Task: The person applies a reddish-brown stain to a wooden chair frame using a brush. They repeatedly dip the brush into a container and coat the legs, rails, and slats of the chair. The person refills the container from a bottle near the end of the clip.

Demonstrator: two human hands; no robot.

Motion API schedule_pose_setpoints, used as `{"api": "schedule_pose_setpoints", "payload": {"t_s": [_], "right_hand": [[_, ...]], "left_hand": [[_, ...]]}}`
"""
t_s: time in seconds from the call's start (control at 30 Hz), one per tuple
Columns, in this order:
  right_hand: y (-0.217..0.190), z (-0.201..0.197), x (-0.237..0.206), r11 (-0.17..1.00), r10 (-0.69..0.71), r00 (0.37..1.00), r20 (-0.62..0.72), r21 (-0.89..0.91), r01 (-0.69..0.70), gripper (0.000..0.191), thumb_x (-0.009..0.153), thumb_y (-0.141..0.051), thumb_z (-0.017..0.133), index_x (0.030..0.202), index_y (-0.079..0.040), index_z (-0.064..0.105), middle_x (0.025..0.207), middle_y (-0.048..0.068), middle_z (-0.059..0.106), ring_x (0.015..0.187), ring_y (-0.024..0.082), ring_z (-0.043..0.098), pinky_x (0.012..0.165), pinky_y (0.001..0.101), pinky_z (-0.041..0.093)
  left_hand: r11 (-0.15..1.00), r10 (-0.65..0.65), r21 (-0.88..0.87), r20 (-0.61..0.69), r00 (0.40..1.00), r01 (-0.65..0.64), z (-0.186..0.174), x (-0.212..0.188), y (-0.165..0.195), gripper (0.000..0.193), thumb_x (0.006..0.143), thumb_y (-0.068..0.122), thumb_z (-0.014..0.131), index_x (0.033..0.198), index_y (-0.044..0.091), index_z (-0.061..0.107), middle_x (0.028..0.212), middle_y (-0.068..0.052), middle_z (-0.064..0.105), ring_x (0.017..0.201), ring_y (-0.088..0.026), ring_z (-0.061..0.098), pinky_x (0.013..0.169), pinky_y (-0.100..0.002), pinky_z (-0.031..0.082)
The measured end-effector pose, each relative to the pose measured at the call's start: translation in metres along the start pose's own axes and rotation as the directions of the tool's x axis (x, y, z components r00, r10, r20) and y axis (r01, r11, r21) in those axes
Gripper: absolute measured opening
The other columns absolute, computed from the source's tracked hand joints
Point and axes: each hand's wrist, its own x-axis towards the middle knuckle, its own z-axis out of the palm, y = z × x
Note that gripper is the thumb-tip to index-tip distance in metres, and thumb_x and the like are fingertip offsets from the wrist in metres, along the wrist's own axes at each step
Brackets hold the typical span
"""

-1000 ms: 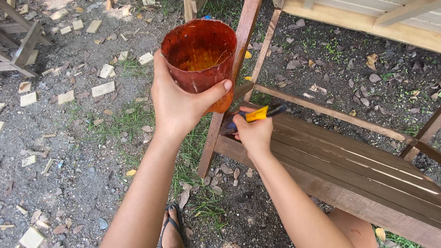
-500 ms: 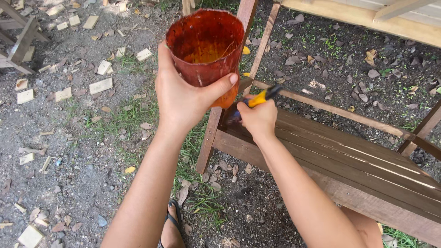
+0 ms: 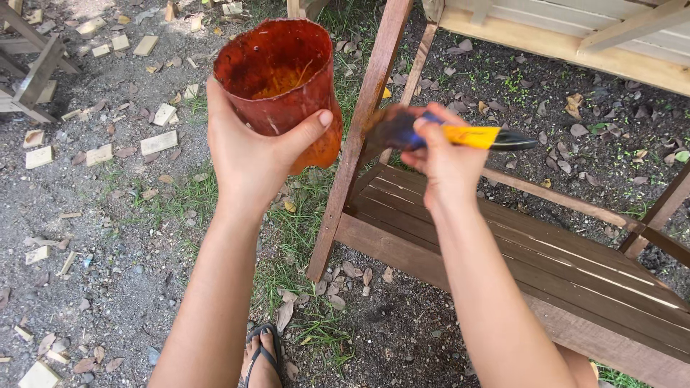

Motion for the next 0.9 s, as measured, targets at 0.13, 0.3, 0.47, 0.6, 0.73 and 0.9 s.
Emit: {"api": "schedule_pose_setpoints", "payload": {"t_s": [0.13,0.3,0.47,0.6,0.73,0.9], "right_hand": [[-0.028,0.002,0.038,0.829,-0.525,0.773,0.355,0.01,0.559,0.045,0.101,0.001,0.078,0.143,-0.004,0.063,0.137,0.01,0.063,0.119,0.016,0.067,0.1,0.0299,0.061],[-0.009,0.01,0.025,0.752,-0.477,0.661,0.579,-0.12,0.648,0.043,0.096,0.0,0.076,0.137,-0.007,0.067,0.129,0.012,0.072,0.119,0.018,0.069,0.106,0.0309,0.057],[0.039,-0.004,-0.063,0.726,-0.17,0.577,0.799,-0.295,0.622,0.039,0.087,-0.005,0.074,0.124,-0.02,0.076,0.105,0.004,0.083,0.079,0.014,0.079,0.079,0.0278,0.063],[0.023,0.001,-0.054,0.6,-0.107,0.476,0.873,-0.325,0.731,0.038,0.082,-0.01,0.079,0.117,-0.024,0.078,0.105,0.002,0.082,0.082,0.016,0.08,0.074,0.0279,0.065],[-0.027,0.018,0.015,0.465,-0.359,0.523,0.773,-0.338,0.818,0.026,0.094,-0.006,0.079,0.119,-0.014,0.076,0.126,0.012,0.075,0.103,0.02,0.078,0.079,0.0269,0.062],[-0.055,-0.006,0.056,0.398,-0.723,0.53,0.444,-0.359,0.844,0.043,0.099,0.008,0.077,0.139,-0.003,0.066,0.135,0.015,0.072,0.121,0.018,0.068,0.107,0.0309,0.054]], "left_hand": [[0.999,-0.022,0.038,-0.031,0.999,0.023,-0.004,0.002,-0.001,0.084,0.081,0.021,0.099,0.14,0.0,0.044,0.141,-0.017,0.065,0.134,-0.028,0.069,0.115,-0.04,0.059],[0.999,-0.011,0.042,-0.032,0.999,0.013,0.001,-0.002,0.003,0.087,0.079,0.022,0.098,0.143,-0.001,0.042,0.14,-0.017,0.063,0.134,-0.028,0.067,0.113,-0.04,0.058],[0.994,0.024,0.105,-0.027,0.999,-0.021,-0.003,0.0,0.003,0.087,0.081,0.023,0.1,0.143,-0.001,0.043,0.141,-0.018,0.065,0.135,-0.029,0.068,0.117,-0.041,0.056],[0.993,0.072,0.095,-0.052,0.996,-0.067,-0.009,0.001,0.002,0.085,0.084,0.022,0.1,0.142,-0.002,0.043,0.145,-0.018,0.064,0.139,-0.03,0.067,0.121,-0.042,0.055],[0.998,0.041,0.056,-0.035,0.999,-0.039,-0.005,0.001,0.007,0.087,0.084,0.024,0.098,0.144,-0.001,0.041,0.142,-0.018,0.063,0.137,-0.029,0.066,0.118,-0.04,0.057],[0.999,-0.033,0.039,-0.034,0.999,0.034,0.006,0.002,0.021,0.086,0.079,0.026,0.098,0.141,0.0,0.044,0.138,-0.016,0.066,0.131,-0.027,0.069,0.112,-0.039,0.059]]}}
